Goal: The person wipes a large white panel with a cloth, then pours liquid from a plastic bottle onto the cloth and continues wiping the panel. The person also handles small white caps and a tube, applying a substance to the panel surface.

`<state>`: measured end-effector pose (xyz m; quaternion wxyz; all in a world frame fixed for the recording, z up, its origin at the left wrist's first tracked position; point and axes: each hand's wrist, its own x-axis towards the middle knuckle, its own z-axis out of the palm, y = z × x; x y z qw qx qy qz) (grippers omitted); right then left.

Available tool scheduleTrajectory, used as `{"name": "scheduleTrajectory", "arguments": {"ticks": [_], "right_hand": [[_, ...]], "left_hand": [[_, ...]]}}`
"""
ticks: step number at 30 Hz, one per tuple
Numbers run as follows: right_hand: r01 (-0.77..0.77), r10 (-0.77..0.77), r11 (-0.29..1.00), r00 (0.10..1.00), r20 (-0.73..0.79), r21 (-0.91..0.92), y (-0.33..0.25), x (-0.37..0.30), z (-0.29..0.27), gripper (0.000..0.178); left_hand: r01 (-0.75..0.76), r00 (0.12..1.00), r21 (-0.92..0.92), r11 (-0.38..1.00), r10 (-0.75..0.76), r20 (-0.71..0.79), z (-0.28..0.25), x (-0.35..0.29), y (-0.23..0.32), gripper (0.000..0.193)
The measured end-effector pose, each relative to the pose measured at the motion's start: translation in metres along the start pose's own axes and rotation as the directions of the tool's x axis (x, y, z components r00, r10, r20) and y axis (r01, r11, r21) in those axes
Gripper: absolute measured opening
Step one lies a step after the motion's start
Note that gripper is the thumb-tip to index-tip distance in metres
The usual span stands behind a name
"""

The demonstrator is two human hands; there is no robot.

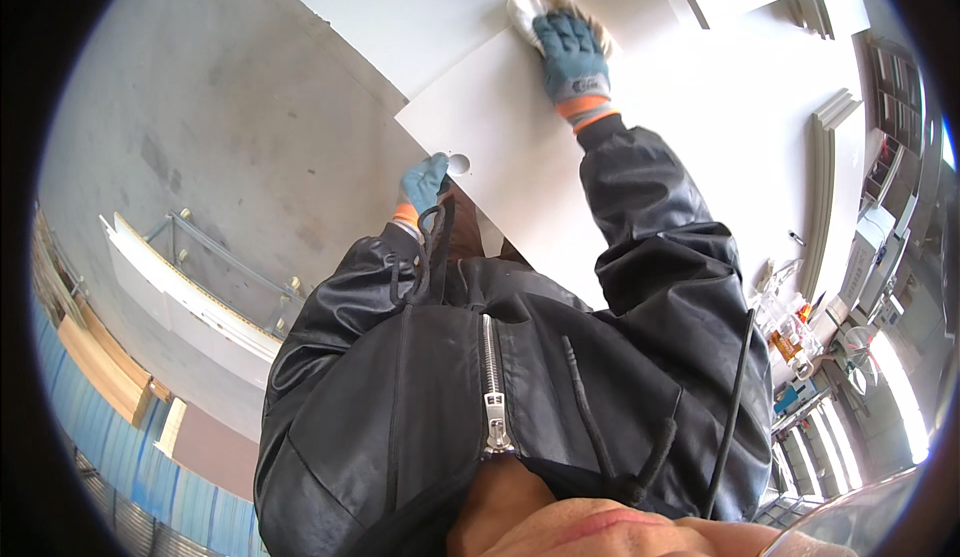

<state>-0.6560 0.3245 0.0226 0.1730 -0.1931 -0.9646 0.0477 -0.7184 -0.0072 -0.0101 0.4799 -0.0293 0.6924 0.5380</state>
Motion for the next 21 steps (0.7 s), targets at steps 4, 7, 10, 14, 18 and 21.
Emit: {"name": "scheduleTrajectory", "arguments": {"ticks": [4, 7, 10, 14, 18, 21], "right_hand": [[-0.069, 0.072, 0.997, 0.986, -0.147, 0.028, 0.05, 0.041, 0.004, 0.038], [-0.137, 0.142, 0.99, 0.982, -0.124, 0.042, 0.046, 0.038, 0.01, 0.04], [-0.126, 0.123, 0.988, 0.991, -0.045, -0.088, 0.021, 0.019, 0.012, 0.041], [-0.02, 0.018, 0.99, 1.0, -0.011, -0.138, 0.052, 0.025, 0.005, 0.041], [-0.133, 0.117, 0.982, 0.986, -0.12, -0.133, 0.128, 0.035, 0.024, 0.039], [-0.174, 0.166, 0.978, 0.983, -0.074, -0.117, 0.074, 0.034, 0.009, 0.039]], "left_hand": [[-0.011, 1.0, 0.043, 0.999, 0.01, 0.024, -0.001, -0.004, 0.003, 0.039], [0.017, 0.999, 0.053, 0.998, -0.019, 0.036, -0.003, -0.008, 0.004, 0.041], [0.074, 0.997, -0.015, 0.997, -0.074, 0.035, -0.001, -0.008, 0.009, 0.037], [0.161, 0.985, -0.072, 0.984, -0.155, 0.078, -0.007, -0.006, -0.001, 0.045], [0.072, 0.997, -0.011, 0.997, -0.071, 0.037, 0.003, -0.007, 0.012, 0.04], [0.046, 0.998, -0.02, 0.999, -0.045, 0.034, -0.003, -0.001, -0.009, 0.038]]}}
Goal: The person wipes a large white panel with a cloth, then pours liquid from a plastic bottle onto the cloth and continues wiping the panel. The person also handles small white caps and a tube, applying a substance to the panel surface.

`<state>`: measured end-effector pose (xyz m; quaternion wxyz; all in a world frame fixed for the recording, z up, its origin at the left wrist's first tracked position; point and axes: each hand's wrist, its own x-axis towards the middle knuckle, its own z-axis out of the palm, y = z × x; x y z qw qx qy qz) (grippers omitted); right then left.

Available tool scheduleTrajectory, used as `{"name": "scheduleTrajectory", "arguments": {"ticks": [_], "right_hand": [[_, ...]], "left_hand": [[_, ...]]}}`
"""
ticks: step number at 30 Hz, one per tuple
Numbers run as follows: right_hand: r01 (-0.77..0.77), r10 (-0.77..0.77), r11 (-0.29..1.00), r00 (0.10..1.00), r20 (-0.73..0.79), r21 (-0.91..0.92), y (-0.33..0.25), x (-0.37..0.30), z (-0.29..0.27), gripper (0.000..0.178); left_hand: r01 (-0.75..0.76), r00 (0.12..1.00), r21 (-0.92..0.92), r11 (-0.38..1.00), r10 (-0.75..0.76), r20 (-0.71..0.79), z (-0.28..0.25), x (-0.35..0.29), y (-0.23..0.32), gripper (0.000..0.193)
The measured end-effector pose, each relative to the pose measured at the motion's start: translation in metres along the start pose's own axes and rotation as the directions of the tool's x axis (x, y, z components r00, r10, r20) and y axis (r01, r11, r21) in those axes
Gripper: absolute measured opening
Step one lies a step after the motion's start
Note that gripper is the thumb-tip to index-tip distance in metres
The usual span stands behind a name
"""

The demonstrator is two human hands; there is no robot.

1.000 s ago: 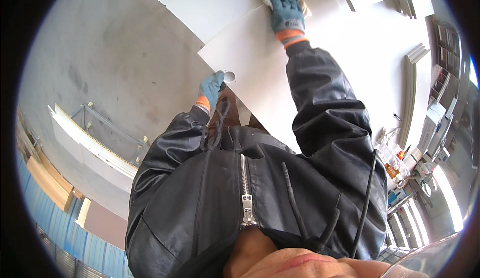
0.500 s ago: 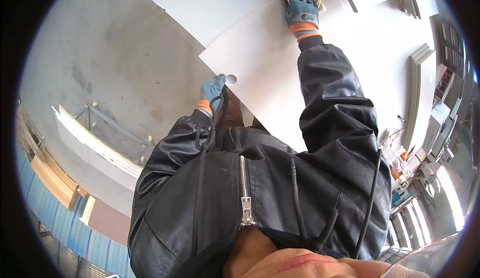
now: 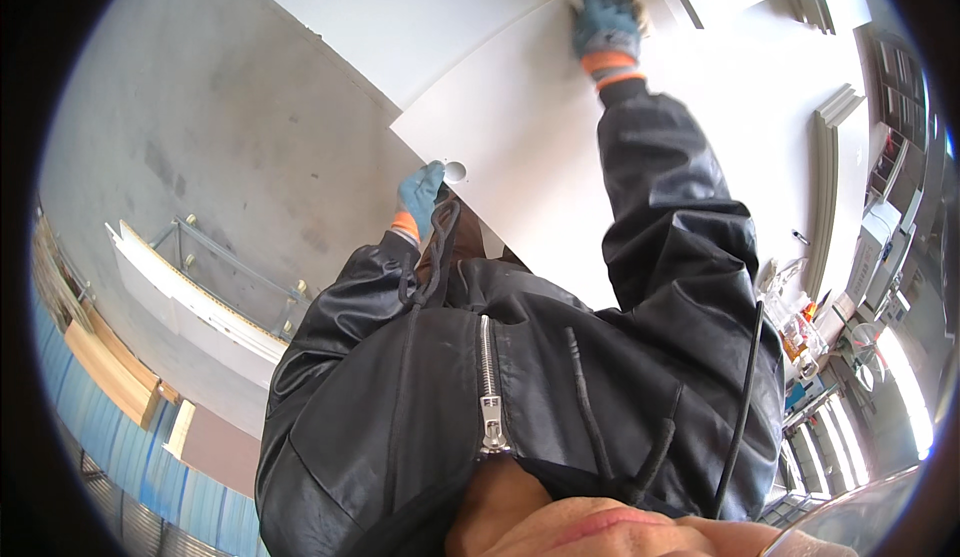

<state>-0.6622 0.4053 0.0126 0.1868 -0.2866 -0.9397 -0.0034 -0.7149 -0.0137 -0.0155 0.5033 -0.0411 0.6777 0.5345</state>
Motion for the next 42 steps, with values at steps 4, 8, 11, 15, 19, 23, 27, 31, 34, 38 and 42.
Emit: {"name": "scheduleTrajectory", "arguments": {"ticks": [4, 8, 11, 15, 19, 23, 27, 31, 34, 38, 42], "right_hand": [[0.118, -0.124, 0.98, 0.992, 0.025, 0.159, -0.023, -0.022, -0.007, 0.038], [-0.003, 0.007, 0.999, 0.998, -0.07, 0.05, 0.038, 0.025, 0.001, 0.036], [-0.029, 0.032, 0.998, 0.998, -0.06, 0.056, 0.053, 0.03, 0.011, 0.037], [-0.003, 0.003, 0.998, 1.0, -0.001, -0.062, -0.01, 0.001, 0.001, 0.038], [0.072, -0.072, 0.997, 0.997, -0.004, 0.012, 0.012, -0.002, 0.006, 0.036], [-0.136, 0.137, 0.988, 0.99, -0.018, 0.071, 0.075, 0.036, 0.021, 0.038], [-0.032, 0.03, 0.998, 0.999, -0.026, -0.056, 0.064, 0.019, 0.026, 0.041], [0.068, -0.068, 0.998, 0.998, 0.01, 0.011, 0.048, 0.014, 0.006, 0.041], [-0.187, 0.178, 0.979, 0.979, 0.1, 0.081, 0.07, 0.049, 0.012, 0.037], [0.052, -0.045, 0.997, 0.991, -0.123, 0.058, 0.067, 0.04, 0.029, 0.039], [-0.029, 0.029, 1.0, 0.999, -0.041, -0.005, 0.034, 0.005, 0.019, 0.041]], "left_hand": [[0.081, 0.997, 0.01, 0.997, -0.081, 0.008, -0.002, -0.003, 0.01, 0.042], [0.064, 0.997, -0.005, 0.998, -0.064, -0.039, 0.005, 0.0, 0.009, 0.038], [0.02, 0.999, 0.043, 0.999, -0.021, 0.032, 0.002, -0.004, 0.015, 0.035], [0.0, 0.999, 0.036, 0.999, -0.002, 0.037, -0.008, 0.0, 0.004, 0.036], [0.009, 1.0, 0.029, 1.0, -0.009, 0.025, -0.002, -0.005, 0.009, 0.039], [0.083, 0.996, 0.054, 0.995, -0.084, 0.026, -0.004, -0.001, 0.01, 0.038], [0.067, 0.998, 0.048, 0.997, -0.068, 0.014, -0.011, 0.009, -0.009, 0.037], [0.104, 0.995, 0.013, 0.994, -0.104, -0.005, -0.003, 0.0, 0.006, 0.039], [0.127, 0.992, 0.049, 0.991, -0.127, 0.0, -0.005, 0.002, 0.008, 0.039], [0.04, 0.998, 0.017, 0.999, -0.041, 0.051, -0.012, -0.002, 0.001, 0.039], [-0.034, 0.999, 0.026, 0.999, 0.033, 0.031, 0.0, 0.002, 0.009, 0.034]]}}
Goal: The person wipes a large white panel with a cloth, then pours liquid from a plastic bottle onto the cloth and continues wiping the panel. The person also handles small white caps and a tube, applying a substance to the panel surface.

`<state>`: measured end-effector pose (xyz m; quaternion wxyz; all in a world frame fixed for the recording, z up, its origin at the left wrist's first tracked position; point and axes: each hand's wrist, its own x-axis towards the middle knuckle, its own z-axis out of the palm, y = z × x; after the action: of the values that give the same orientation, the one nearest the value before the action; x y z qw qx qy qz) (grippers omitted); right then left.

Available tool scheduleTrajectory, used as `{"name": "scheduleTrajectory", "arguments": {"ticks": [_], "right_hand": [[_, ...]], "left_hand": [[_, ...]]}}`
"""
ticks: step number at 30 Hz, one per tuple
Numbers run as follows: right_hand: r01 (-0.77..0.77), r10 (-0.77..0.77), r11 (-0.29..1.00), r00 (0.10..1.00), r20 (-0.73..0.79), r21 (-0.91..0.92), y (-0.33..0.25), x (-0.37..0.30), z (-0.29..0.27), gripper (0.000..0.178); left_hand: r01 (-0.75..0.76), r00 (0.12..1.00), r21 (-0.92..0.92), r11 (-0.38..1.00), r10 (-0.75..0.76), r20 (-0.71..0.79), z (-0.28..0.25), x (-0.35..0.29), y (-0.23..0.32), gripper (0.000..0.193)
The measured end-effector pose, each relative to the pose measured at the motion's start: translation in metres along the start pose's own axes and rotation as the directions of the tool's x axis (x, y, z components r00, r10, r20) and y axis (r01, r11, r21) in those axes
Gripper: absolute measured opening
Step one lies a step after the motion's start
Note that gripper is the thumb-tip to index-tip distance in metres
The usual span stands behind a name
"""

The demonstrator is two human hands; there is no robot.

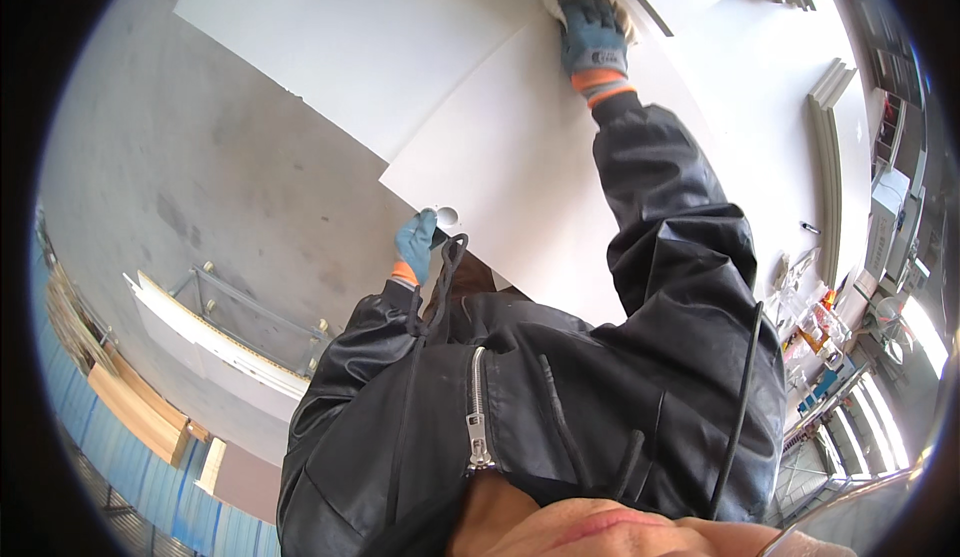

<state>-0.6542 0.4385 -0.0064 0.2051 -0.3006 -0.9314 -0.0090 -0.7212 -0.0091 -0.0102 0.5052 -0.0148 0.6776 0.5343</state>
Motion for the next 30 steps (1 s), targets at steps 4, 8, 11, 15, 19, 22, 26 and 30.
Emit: {"name": "scheduleTrajectory", "arguments": {"ticks": [4, 8, 11, 15, 19, 22, 26, 30], "right_hand": [[-0.006, 0.012, 0.994, 0.999, -0.052, 0.107, 0.034, 0.043, 0.0, 0.039], [0.07, -0.071, 0.998, 0.987, -0.141, -0.012, 0.026, 0.036, 0.005, 0.04], [0.045, -0.043, 0.998, 0.998, -0.049, 0.045, 0.037, 0.009, 0.007, 0.04], [-0.107, 0.109, 0.98, 0.994, -0.007, 0.17, 0.042, 0.038, -0.001, 0.034], [0.018, -0.013, 0.995, 0.998, -0.056, 0.098, 0.03, 0.013, -0.004, 0.042], [0.098, -0.1, 0.993, 0.994, 0.032, 0.06, -0.007, -0.007, -0.019, 0.041], [0.048, -0.039, 0.99, 0.997, -0.067, 0.132, 0.033, 0.03, 0.004, 0.04], [0.002, 0.003, 0.999, 0.996, -0.085, 0.053, 0.031, 0.037, 0.008, 0.034]], "left_hand": [[0.024, 1.0, -0.003, 1.0, -0.024, 0.013, 0.01, -0.011, 0.014, 0.031], [0.013, 0.999, -0.009, 1.0, -0.013, 0.033, -0.004, -0.006, 0.001, 0.033], [0.082, 0.997, -0.037, 0.996, -0.081, 0.003, 0.002, -0.005, 0.005, 0.037], [0.111, 0.993, -0.01, 0.994, -0.111, -0.043, 0.009, -0.013, 0.015, 0.043], [0.068, 0.997, 0.033, 0.997, -0.069, 0.016, 0.015, -0.015, 0.028, 0.045], [0.065, 0.998, -0.017, 0.998, -0.065, -0.011, -0.006, -0.006, -0.004, 0.042], [0.026, 0.999, -0.002, 1.0, -0.026, 0.042, -0.002, -0.003, -0.001, 0.037], [-0.04, 0.998, 0.084, 0.996, 0.035, 0.052, -0.002, -0.006, 0.004, 0.037]]}}
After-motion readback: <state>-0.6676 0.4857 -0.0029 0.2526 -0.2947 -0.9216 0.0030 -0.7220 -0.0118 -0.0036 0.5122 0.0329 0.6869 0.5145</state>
